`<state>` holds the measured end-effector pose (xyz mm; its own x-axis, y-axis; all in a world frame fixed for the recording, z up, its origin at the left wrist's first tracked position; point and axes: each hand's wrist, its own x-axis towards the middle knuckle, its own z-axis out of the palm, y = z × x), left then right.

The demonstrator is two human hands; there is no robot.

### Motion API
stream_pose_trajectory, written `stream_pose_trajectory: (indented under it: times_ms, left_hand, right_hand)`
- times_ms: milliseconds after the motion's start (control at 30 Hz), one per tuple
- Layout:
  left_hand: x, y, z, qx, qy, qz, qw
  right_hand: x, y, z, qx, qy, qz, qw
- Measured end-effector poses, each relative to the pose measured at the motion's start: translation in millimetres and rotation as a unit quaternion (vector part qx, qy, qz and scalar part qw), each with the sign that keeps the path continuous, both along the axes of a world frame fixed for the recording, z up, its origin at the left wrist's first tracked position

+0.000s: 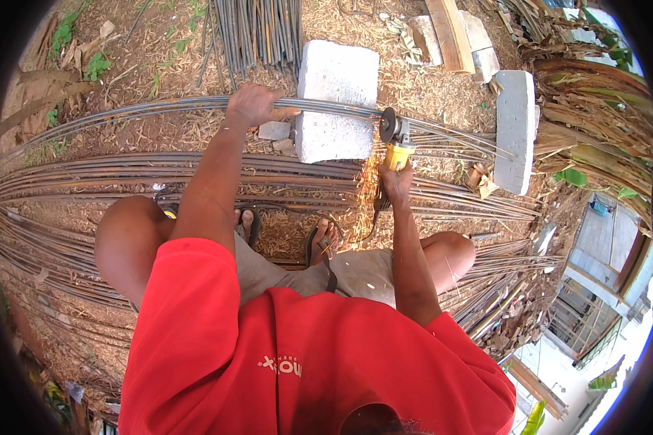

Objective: The person uses an angle grinder to cut multiple metal rods placed on concrete blocks. They repeatedly position each rod, cut it, and set the cut piece aside while sparks fly from the cutting point.

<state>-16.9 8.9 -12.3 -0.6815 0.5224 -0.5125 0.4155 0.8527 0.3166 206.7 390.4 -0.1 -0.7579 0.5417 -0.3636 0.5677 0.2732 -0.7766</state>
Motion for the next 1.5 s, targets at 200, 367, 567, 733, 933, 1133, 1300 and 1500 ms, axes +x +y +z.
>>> stream_pose_trajectory:
  times_ms: [200,367,567,733,933,1133,1300,1500]
  left_hand:
    - [1,-2,-3,0.011,0.043,-0.013,0.999]
    - [1,-1,-4,0.0,0.029,-0.013,0.999]
    - [1,-2,-1,0.017,0.025,-0.007,1.0]
    - [2,-1,2,0.017,0.038,-0.013,0.999]
    - [2,-3,2,0.027,0.037,-0.013,0.999]
    - [3,-3,-5,0.034,0.062,-0.006,0.997]
    - [0,-2,-6,0.013,0.049,-0.026,0.998]
    - [2,0,-7,0.005,0.051,-0.024,0.998]
  right_hand:
    - [5,4,0,0.02,-0.044,0.009,0.999]
    - [9,16,-24,0.058,-0.03,0.008,0.998]
    - [15,23,-33,-0.028,0.126,0.086,0.988]
    - [8,17,-28,-0.027,0.077,0.019,0.996]
    - [13,11,-15,0.049,-0.022,0.035,0.998]
    - [24,13,-18,0.09,-0.077,0.042,0.992]
    - [19,17,-18,0.034,-0.036,0.034,0.998]
    - [8,19,-12,0.058,-0.034,0.051,0.996]
